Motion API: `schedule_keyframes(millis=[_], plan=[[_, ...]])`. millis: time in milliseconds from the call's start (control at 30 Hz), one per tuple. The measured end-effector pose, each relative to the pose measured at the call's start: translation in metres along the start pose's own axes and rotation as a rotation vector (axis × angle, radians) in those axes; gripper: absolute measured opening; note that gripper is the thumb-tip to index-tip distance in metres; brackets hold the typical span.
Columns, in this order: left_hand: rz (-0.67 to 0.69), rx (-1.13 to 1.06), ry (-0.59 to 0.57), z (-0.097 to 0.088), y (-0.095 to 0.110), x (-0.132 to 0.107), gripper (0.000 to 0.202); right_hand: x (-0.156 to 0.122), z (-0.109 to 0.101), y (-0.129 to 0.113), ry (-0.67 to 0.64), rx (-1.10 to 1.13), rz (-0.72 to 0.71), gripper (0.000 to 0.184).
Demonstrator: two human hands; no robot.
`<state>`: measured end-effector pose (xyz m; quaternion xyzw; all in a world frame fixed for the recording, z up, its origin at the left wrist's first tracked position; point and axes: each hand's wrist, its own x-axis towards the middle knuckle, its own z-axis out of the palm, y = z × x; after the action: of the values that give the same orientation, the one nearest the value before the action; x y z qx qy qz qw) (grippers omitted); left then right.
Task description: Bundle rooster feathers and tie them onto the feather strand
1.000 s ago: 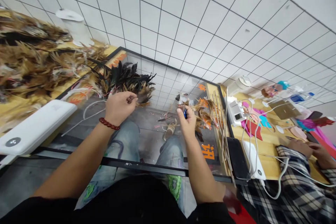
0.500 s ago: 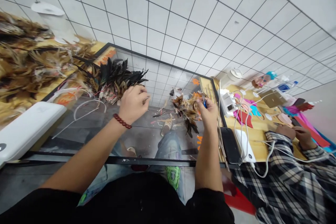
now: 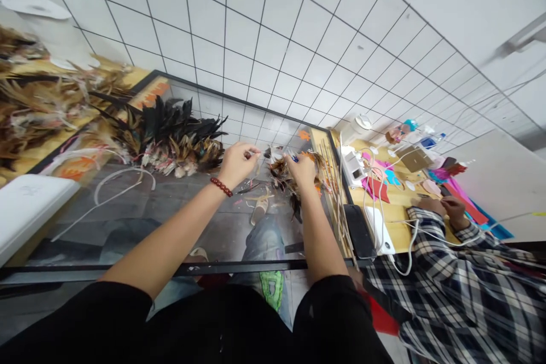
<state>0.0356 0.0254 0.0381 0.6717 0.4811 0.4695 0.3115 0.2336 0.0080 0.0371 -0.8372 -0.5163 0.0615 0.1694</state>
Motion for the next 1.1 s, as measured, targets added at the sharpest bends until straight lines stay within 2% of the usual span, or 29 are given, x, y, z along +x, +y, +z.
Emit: schedule_keyframes(millis=[67, 133, 267, 333, 400, 500, 600, 633, 700, 833, 900, 1000, 1100], plan=[[-0.038, -0.016, -0.018, 0.000, -0.008, -0.007, 0.014, 0.010, 0.008, -0.005, -0.050, 0.025, 0.029, 0.044], [-0.067, -0.043, -0.031, 0.000, -0.016, -0.014, 0.014, 0.015, 0.013, -0.004, -0.087, 0.157, 0.010, 0.031], [-0.215, -0.273, -0.041, 0.000, -0.025, -0.021, 0.018, 0.000, 0.010, 0.002, -0.210, 0.739, -0.151, 0.026], [-0.279, -0.421, -0.044, -0.001, -0.025, -0.022, 0.025, -0.014, 0.006, 0.001, -0.320, 0.885, -0.207, 0.030], [-0.283, -0.494, -0.049, -0.004, -0.022, -0.023, 0.036, -0.028, 0.005, -0.002, -0.370, 0.876, -0.246, 0.030], [-0.173, -0.409, -0.083, -0.008, -0.018, -0.024, 0.050, -0.042, 0.007, -0.008, -0.312, 0.720, -0.335, 0.027], [-0.079, -0.269, -0.141, -0.008, -0.021, -0.026, 0.029, -0.047, 0.011, -0.013, -0.273, 0.617, -0.404, 0.027], [-0.094, -0.273, -0.147, -0.007, -0.023, -0.026, 0.022, -0.048, 0.012, -0.014, -0.282, 0.632, -0.402, 0.026], [-0.189, -0.406, -0.146, -0.004, -0.025, -0.026, 0.022, -0.049, 0.015, -0.017, -0.314, 0.747, -0.342, 0.025], [-0.341, -0.824, -0.205, 0.001, -0.022, -0.028, 0.043, -0.055, 0.019, -0.026, -0.405, 1.151, -0.097, 0.029], [-0.368, -0.915, -0.246, 0.001, -0.017, -0.030, 0.042, -0.059, 0.022, -0.032, -0.457, 1.277, -0.004, 0.029], [-0.424, -0.970, -0.280, 0.002, -0.012, -0.033, 0.041, -0.064, 0.028, -0.038, -0.520, 1.345, 0.058, 0.030], [-0.475, -0.993, -0.260, 0.003, -0.012, -0.034, 0.040, -0.067, 0.032, -0.038, -0.501, 1.281, -0.005, 0.030]])
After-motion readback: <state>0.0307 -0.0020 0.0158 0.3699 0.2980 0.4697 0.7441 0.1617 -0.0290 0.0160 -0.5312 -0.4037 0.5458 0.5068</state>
